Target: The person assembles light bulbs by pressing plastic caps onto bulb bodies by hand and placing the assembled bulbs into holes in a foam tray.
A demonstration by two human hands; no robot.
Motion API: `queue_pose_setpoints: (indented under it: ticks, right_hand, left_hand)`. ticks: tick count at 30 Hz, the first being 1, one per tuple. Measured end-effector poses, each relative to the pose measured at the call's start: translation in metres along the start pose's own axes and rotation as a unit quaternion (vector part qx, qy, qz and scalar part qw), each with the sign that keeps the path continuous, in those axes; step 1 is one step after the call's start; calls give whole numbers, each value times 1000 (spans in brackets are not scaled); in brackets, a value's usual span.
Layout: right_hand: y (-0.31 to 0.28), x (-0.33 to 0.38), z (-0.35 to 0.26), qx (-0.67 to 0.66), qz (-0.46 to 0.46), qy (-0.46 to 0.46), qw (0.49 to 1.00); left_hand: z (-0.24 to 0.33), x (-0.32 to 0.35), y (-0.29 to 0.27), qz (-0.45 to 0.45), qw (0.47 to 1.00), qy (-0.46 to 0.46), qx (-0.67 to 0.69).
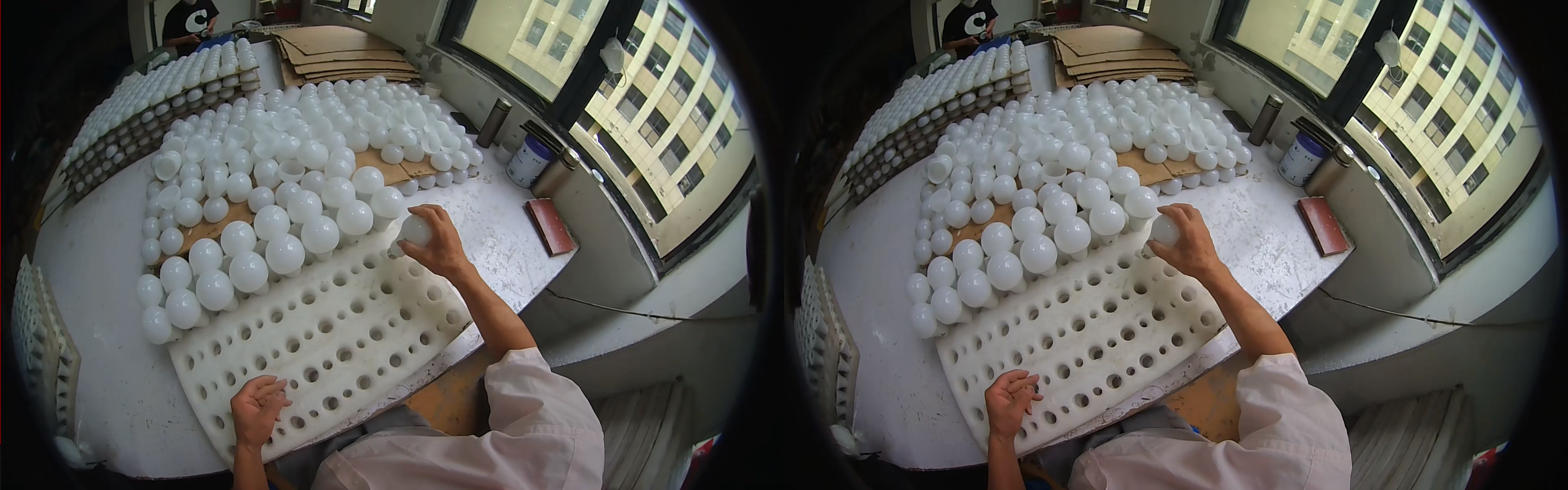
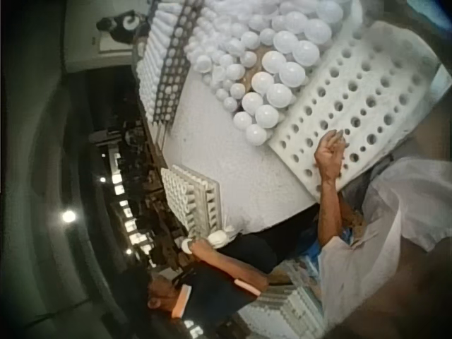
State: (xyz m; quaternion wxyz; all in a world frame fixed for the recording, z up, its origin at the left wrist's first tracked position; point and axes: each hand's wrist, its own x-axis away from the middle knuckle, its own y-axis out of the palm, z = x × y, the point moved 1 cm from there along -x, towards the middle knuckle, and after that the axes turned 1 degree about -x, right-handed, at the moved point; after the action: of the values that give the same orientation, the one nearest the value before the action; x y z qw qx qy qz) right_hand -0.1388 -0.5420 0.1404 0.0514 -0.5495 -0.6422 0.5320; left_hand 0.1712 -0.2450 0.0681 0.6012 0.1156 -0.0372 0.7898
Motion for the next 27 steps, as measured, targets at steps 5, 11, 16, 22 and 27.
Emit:
queue_pose_setpoints:
  ticks: [5,11,16,22,27]
  right_hand:
    - [2,-22,5,-33,-44,28,998]
    - [-19,-24,18,11,-95,-39,995]
    - [-29,-18,4,49,-178,-70,980]
    - [-30,-19,25,-102,-194,-67,973]
    - [-5,-112,157,-34,37,156,987]
  left_hand:
    - [-12,1,-11,25,1000,-12,3]
    - [-11,-4,-16,70,996,-53,35]
    - [-4,-3,-16,83,995,-54,16]
    - [-11,0,-17,96,992,-67,39]
    - [-1,-3,-13,95,991,-93,6]
